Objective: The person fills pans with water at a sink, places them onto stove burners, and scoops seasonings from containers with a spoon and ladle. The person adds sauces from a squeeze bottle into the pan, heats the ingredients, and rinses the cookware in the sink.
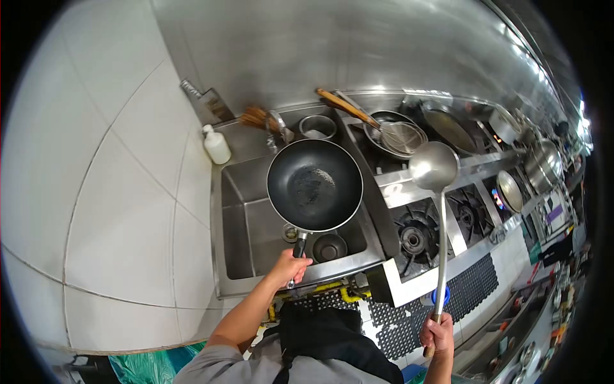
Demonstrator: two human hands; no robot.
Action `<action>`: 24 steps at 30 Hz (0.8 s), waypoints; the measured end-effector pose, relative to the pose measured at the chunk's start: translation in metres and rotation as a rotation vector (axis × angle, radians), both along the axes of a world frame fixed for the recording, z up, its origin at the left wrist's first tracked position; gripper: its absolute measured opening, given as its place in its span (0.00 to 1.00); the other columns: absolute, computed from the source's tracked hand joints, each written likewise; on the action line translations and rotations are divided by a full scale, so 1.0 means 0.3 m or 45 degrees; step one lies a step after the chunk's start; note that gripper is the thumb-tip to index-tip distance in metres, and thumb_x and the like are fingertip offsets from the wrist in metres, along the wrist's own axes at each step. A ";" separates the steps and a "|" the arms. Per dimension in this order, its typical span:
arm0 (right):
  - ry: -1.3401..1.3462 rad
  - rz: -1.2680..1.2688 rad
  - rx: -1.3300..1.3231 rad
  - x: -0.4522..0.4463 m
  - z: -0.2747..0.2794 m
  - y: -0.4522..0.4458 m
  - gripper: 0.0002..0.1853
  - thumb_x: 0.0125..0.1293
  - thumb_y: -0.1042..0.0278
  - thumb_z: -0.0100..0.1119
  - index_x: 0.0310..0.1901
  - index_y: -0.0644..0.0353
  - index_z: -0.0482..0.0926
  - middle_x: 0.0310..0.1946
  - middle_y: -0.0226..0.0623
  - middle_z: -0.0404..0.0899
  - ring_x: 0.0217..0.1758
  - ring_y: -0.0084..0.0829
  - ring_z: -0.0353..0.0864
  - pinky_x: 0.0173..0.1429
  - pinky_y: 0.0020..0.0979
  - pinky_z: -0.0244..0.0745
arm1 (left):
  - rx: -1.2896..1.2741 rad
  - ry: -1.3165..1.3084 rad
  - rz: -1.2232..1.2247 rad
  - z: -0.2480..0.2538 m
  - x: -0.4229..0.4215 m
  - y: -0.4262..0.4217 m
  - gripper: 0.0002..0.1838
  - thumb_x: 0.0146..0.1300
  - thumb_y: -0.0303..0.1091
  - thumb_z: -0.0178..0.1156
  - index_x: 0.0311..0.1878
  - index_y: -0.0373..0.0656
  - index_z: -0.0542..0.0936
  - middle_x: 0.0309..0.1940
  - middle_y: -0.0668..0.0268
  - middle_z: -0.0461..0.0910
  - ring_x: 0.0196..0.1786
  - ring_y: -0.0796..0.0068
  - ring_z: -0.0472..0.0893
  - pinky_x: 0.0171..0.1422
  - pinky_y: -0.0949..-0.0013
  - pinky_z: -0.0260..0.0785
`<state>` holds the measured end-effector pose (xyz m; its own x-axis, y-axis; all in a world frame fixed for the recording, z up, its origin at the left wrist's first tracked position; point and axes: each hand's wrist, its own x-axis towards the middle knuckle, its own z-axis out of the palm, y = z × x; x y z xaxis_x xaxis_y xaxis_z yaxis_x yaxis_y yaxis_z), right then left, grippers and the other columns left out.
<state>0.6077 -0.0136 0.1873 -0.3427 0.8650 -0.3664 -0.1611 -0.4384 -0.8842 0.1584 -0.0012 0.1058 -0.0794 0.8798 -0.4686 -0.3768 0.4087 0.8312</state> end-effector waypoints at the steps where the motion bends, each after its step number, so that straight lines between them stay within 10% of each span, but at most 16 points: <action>1: -0.028 0.007 -0.024 -0.078 0.029 0.012 0.09 0.61 0.73 0.60 0.28 0.64 0.70 0.10 0.31 0.65 0.07 0.24 0.62 0.10 0.27 0.60 | -0.021 -0.007 0.040 -0.023 -0.053 0.008 0.13 0.62 0.25 0.61 0.30 0.44 0.65 0.12 0.71 0.64 0.09 0.79 0.64 0.13 0.71 0.53; 24: -0.933 0.684 0.375 -0.862 -0.136 0.533 0.10 0.60 0.71 0.59 0.29 0.70 0.72 0.16 0.39 0.75 0.15 0.29 0.76 0.20 0.31 0.72 | -0.026 -0.026 0.115 -0.198 -0.249 0.162 0.15 0.60 0.27 0.63 0.22 0.43 0.68 0.12 0.69 0.67 0.10 0.77 0.68 0.14 0.68 0.58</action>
